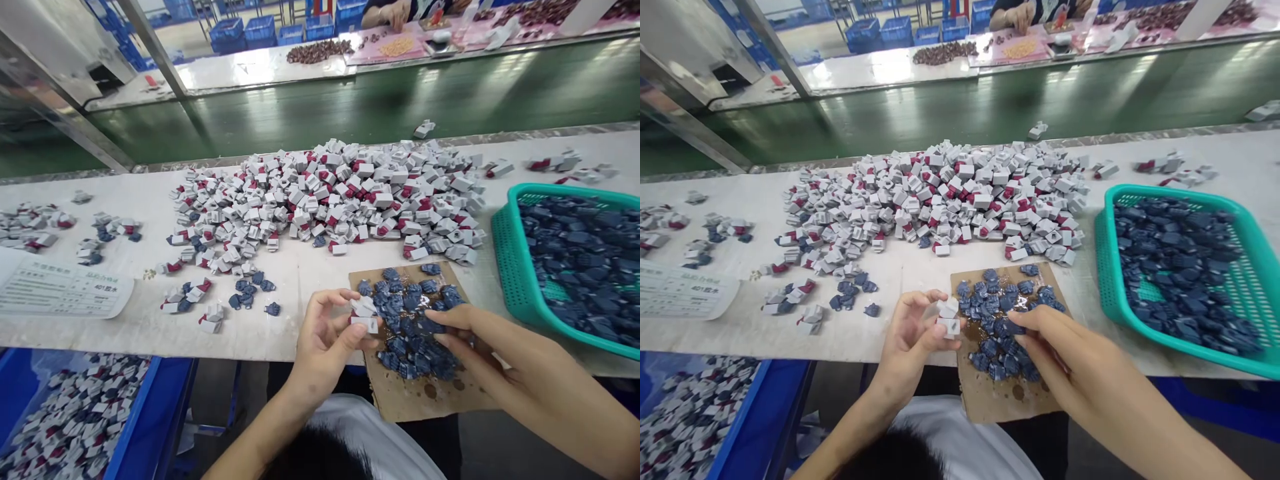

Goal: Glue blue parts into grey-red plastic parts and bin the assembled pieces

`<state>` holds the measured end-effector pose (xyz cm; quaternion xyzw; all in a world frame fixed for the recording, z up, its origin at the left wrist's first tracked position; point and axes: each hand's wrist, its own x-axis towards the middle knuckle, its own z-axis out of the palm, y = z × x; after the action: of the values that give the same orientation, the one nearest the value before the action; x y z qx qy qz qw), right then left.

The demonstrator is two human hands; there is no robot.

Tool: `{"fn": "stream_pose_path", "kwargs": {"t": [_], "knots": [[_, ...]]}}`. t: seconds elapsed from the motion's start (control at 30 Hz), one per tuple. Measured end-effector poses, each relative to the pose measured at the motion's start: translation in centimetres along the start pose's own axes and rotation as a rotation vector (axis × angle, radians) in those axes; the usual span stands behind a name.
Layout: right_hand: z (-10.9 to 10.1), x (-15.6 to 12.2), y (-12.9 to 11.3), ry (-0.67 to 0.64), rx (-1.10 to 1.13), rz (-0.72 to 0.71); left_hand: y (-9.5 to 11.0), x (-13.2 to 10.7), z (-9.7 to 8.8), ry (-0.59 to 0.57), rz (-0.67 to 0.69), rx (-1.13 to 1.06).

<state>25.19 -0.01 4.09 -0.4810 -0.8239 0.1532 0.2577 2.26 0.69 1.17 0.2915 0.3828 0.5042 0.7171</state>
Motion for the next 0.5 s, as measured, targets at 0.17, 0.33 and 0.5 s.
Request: {"fn": "stream_pose_path", "kwargs": {"t": [0.17,0.33,0.5], "knots": [[0.5,0.7,-2.8,0.160,0.038,0.038,-0.1,0.2,1.2,0.079,-0.088,-0.127],[1.3,1.6,-3.6,0.165,0.042,0.021,-0.1,0.2,1.4,0.088,-0.113,-0.164],[1.1,2.2,-3.6,0.120,0.038,-0.058,-0.2,0.1,1.3,0.073,-0.092,-0.132]]}}
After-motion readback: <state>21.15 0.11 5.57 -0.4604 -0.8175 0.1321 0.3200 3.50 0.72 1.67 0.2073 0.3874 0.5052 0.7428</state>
